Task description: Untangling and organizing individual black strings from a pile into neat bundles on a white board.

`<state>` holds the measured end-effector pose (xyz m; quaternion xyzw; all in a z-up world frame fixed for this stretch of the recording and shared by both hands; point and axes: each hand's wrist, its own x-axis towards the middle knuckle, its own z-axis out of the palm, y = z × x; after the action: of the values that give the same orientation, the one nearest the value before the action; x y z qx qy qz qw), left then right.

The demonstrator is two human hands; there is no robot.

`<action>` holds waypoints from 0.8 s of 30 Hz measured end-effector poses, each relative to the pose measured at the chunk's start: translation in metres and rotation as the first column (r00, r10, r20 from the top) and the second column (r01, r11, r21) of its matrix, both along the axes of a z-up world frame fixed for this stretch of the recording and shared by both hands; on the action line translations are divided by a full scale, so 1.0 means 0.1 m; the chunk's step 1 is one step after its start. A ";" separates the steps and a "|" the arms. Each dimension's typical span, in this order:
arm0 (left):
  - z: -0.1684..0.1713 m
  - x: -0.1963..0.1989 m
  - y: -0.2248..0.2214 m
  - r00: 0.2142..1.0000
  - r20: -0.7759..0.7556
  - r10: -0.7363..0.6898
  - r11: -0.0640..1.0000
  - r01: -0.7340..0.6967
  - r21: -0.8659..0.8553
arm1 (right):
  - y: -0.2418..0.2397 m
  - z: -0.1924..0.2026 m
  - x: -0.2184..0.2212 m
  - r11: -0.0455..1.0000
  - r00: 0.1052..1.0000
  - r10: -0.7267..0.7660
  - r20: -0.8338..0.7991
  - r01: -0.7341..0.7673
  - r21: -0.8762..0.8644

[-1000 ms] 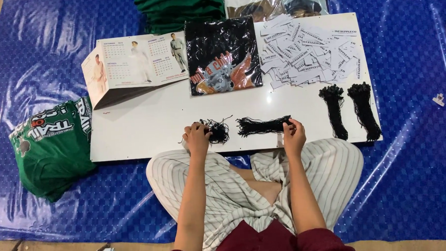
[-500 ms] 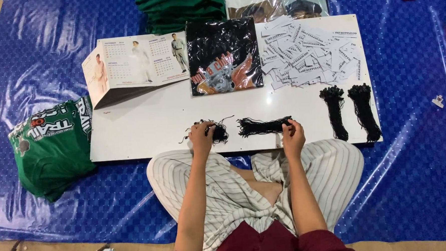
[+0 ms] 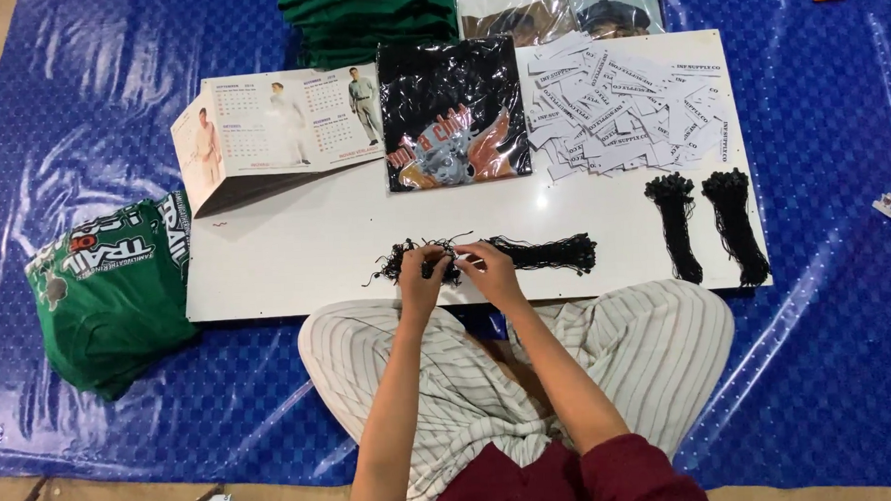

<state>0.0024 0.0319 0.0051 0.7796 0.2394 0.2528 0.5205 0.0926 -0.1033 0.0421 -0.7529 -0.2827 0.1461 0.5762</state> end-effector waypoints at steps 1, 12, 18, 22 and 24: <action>0.01 0.00 -0.01 1.000 0.001 0.001 1.000 -0.001 0.002 | 0.03 -0.02 0.01 1.000 1.000 0.001 0.001 -0.001 0.002; 0.23 0.06 -0.13 0.990 0.110 -0.090 0.857 0.020 0.515 | 0.04 -0.02 -0.01 0.999 0.999 -0.028 0.032 0.027 0.031; 0.39 0.10 -0.07 0.932 0.310 -0.186 0.961 0.107 0.254 | -0.02 0.04 -0.03 0.943 0.960 -0.125 -0.249 0.194 0.272; 0.21 0.09 -0.02 0.938 0.283 -0.202 0.964 0.140 0.226 | -0.19 0.16 0.22 0.869 0.897 -0.161 -0.411 0.327 0.373; 0.19 0.08 0.00 0.944 0.272 -0.184 0.969 0.128 0.211 | -0.32 0.24 0.36 0.745 0.819 -0.295 -0.492 0.519 0.418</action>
<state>0.0102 0.0319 0.0244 0.7969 0.0725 0.3438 0.4914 0.1291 -0.1358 0.0664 -0.5599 -0.0146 0.0778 0.8248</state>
